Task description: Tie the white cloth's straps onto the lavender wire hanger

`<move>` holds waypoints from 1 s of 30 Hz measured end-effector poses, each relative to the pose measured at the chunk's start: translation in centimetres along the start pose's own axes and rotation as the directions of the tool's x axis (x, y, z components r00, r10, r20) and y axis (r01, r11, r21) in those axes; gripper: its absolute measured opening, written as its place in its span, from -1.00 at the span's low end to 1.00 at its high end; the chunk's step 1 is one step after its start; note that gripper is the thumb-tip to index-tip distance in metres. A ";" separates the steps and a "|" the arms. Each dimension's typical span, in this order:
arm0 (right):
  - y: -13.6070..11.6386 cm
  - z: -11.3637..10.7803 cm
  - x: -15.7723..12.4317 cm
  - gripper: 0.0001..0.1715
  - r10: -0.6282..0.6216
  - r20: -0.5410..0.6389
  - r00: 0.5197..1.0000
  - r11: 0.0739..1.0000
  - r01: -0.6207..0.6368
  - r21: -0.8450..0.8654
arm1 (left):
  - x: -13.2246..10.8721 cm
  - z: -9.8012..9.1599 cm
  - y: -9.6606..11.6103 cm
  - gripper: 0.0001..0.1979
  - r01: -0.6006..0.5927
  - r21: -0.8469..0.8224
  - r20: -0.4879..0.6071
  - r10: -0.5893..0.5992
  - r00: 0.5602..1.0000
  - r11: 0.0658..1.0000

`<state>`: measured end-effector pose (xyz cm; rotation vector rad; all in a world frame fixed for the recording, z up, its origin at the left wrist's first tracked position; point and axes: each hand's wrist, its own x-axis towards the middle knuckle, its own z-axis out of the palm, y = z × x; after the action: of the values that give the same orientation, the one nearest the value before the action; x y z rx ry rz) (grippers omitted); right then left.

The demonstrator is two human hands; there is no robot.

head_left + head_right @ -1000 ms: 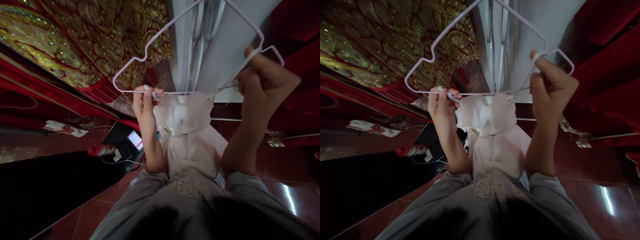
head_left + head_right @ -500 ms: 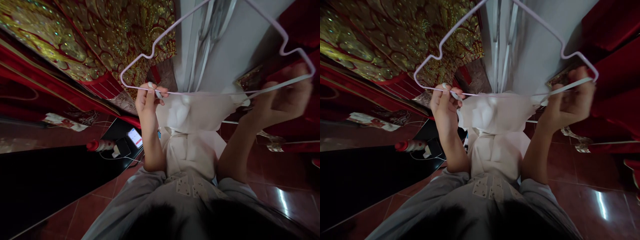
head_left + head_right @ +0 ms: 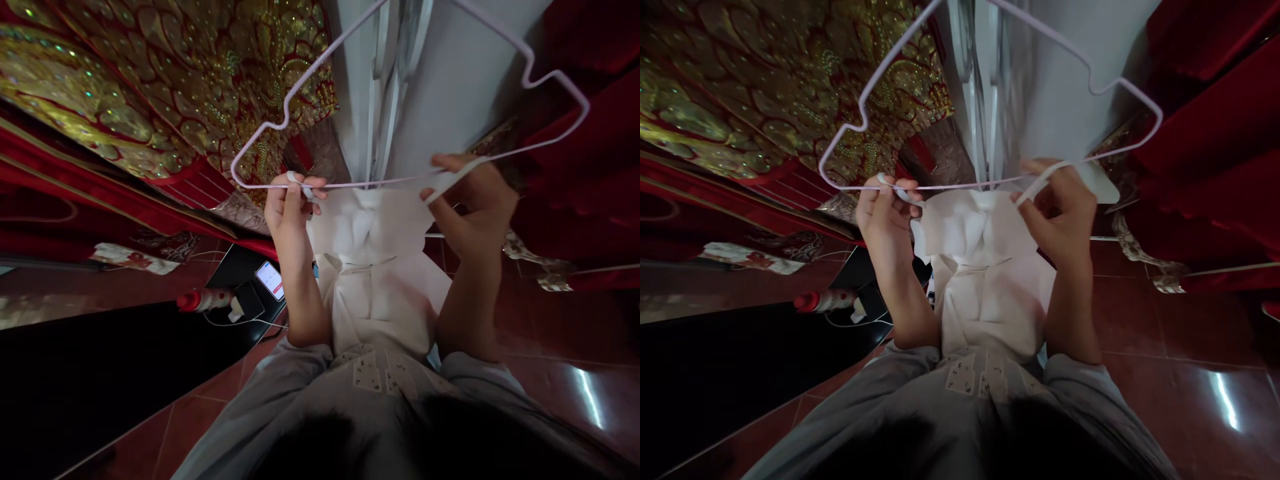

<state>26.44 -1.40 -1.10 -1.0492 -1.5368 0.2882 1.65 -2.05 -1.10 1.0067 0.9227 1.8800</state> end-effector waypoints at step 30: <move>-1.1 -0.3 0.2 -0.86 0.052 0.054 0.997 0.995 -0.056 0.077 | 7.3 -1.1 2.9 -0.76 -0.359 0.244 0.048 0.359 0.932 0.901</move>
<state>26.27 -1.94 -0.14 -1.0295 -1.5327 0.4136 -2.89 2.94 3.12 1.4103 1.0464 2.0978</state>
